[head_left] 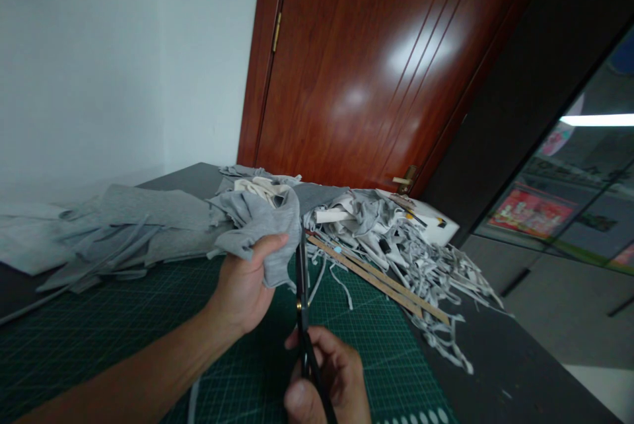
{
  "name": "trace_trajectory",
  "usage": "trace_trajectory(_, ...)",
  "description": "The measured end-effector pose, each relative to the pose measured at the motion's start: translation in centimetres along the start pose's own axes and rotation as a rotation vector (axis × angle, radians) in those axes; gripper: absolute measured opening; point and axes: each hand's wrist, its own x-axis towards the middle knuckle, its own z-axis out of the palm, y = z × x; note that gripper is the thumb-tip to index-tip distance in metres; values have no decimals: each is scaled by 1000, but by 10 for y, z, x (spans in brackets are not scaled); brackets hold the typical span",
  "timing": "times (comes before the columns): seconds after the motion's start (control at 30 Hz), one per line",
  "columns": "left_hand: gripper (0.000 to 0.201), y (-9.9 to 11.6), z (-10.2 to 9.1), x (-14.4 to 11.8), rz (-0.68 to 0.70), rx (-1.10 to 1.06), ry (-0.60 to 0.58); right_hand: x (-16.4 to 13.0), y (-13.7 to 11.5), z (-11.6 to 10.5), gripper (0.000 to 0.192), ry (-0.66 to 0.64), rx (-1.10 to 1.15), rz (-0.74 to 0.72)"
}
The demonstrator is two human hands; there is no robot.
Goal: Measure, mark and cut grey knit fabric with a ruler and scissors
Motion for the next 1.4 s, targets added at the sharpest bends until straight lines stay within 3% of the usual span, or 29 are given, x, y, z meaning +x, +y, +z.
trace_trajectory(0.67,47,-9,-5,-6,-35,103,14,8,-6,-1,71,-105,-12,-4)
trace_trajectory(1.1,54,-4,-3,-6,18,69,-3,7,-17,1,71,-28,-121,40)
trace_trajectory(1.3,36,-3,-6,0,57,108,4,5,-13,2,72,4,-111,17)
trace_trajectory(1.4,40,-2,-4,0,65,113,-7,5,-9,2,74,10,-111,10)
